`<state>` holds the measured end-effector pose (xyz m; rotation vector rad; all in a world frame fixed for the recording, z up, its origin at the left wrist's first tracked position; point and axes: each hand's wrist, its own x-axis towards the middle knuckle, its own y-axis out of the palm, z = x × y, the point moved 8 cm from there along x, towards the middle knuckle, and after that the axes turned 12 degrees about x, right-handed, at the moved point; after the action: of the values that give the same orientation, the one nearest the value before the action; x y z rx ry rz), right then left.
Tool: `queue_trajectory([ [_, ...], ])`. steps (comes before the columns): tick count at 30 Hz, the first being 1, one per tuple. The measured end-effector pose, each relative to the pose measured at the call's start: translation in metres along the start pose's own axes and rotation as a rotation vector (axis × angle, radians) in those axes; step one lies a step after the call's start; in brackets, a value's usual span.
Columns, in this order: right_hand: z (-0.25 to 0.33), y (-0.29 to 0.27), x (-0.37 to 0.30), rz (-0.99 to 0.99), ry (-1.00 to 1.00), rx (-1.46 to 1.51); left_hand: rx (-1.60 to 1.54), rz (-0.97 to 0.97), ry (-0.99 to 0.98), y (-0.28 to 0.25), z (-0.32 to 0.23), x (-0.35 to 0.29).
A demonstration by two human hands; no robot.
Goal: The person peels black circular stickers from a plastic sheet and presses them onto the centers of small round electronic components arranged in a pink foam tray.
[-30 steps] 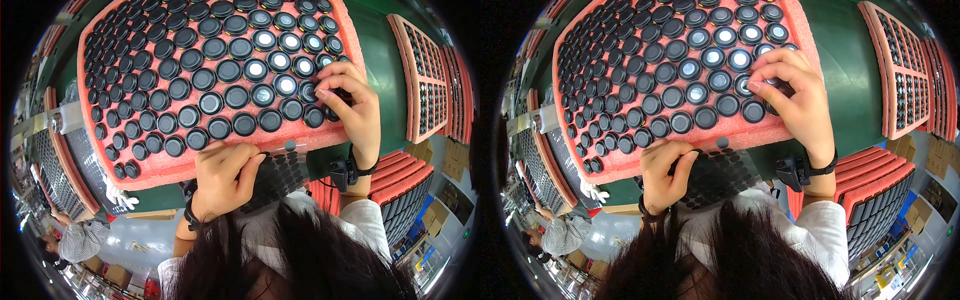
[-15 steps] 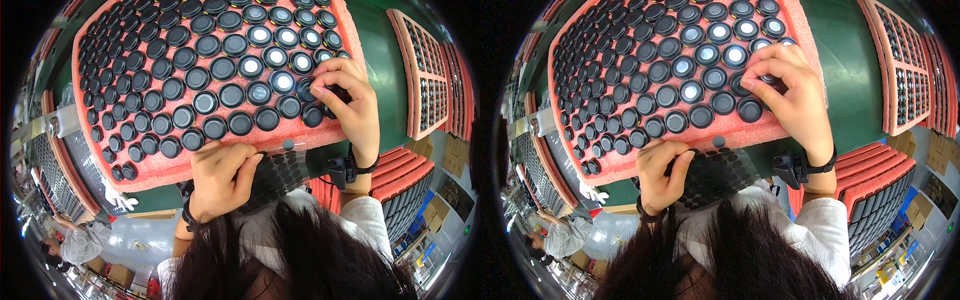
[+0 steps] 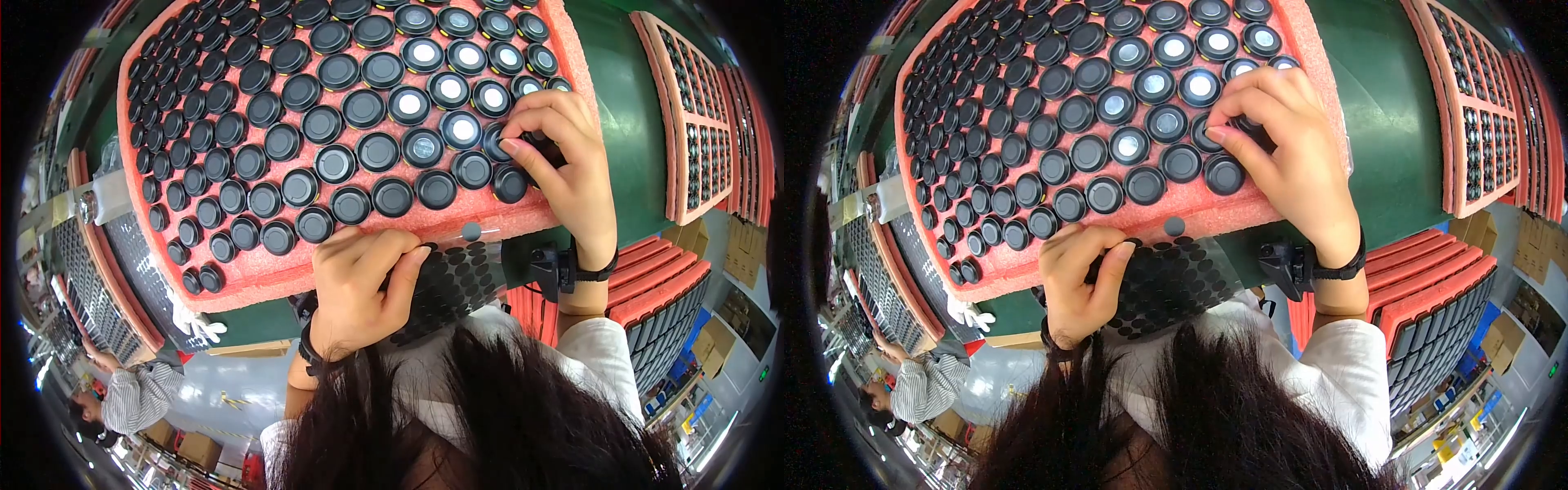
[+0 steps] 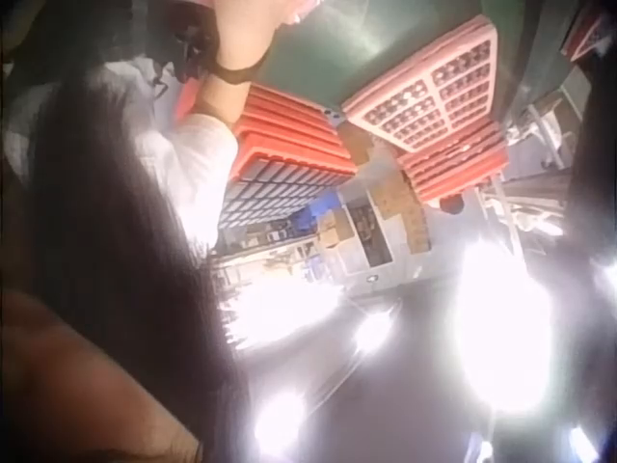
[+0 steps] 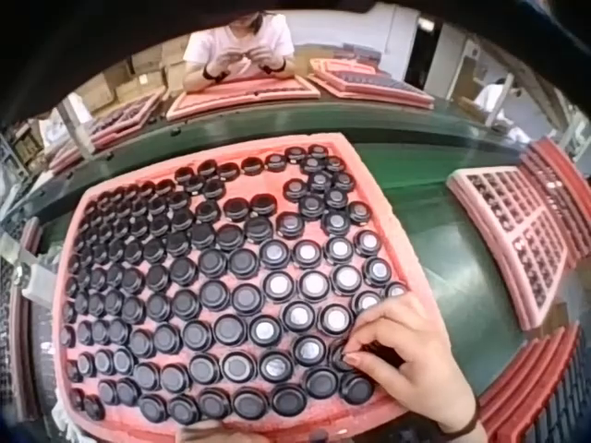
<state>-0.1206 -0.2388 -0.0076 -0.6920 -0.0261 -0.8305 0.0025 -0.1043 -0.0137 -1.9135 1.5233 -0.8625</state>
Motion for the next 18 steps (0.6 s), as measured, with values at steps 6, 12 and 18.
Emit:
queue_trajectory([
  [6,0.005,0.003,0.001,0.009,-0.045,-0.09,-0.013,-0.014,-0.002,0.001,0.002,-0.002],
  [12,-0.004,-0.01,-0.003,-0.177,0.106,0.268,-0.016,-0.006,-0.015,0.001,0.003,-0.002],
  [18,0.021,0.015,-0.011,0.189,-0.062,0.29,-0.003,-0.047,0.036,-0.001,0.001,0.0],
])
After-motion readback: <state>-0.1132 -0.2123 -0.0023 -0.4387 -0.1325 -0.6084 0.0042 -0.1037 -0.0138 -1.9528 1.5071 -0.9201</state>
